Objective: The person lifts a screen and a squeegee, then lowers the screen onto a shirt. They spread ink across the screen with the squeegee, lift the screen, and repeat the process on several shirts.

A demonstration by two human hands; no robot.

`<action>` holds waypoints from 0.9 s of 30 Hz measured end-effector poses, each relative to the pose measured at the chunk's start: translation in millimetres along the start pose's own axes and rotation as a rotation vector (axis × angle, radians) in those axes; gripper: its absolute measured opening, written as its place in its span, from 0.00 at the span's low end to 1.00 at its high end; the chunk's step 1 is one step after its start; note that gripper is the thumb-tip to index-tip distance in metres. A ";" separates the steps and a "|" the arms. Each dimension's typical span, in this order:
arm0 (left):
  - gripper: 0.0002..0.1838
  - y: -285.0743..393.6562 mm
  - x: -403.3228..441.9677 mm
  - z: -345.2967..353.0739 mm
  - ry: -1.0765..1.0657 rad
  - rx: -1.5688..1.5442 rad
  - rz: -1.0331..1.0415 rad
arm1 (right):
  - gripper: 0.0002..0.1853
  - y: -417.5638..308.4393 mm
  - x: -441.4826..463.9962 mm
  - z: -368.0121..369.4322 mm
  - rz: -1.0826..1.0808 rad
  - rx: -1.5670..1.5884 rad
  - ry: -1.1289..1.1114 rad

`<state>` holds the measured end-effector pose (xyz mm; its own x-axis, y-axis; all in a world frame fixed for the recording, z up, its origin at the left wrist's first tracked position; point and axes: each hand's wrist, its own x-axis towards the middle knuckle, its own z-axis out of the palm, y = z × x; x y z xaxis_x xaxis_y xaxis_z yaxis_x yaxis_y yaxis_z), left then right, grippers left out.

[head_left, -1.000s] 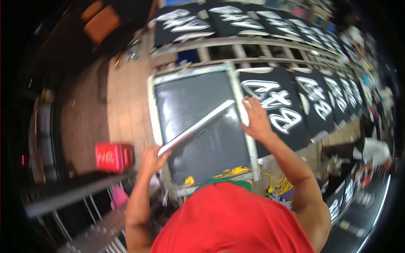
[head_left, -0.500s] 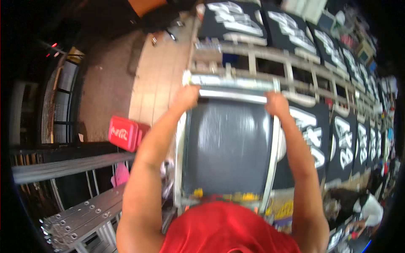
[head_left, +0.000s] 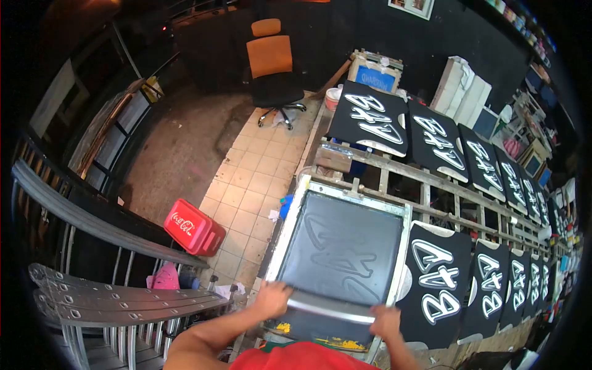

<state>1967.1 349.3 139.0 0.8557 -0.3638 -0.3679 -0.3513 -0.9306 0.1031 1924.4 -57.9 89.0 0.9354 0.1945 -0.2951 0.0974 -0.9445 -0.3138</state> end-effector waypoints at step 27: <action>0.16 -69.9 346.7 -112.8 0.222 -0.045 0.047 | 0.16 102.1 335.9 -113.3 0.040 -0.091 0.026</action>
<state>2331.2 283.6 108.5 0.9031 -0.4026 -0.1497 -0.3800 -0.9113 0.1587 2287.1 -118.9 60.1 0.9476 0.1502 -0.2818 0.0889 -0.9717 -0.2189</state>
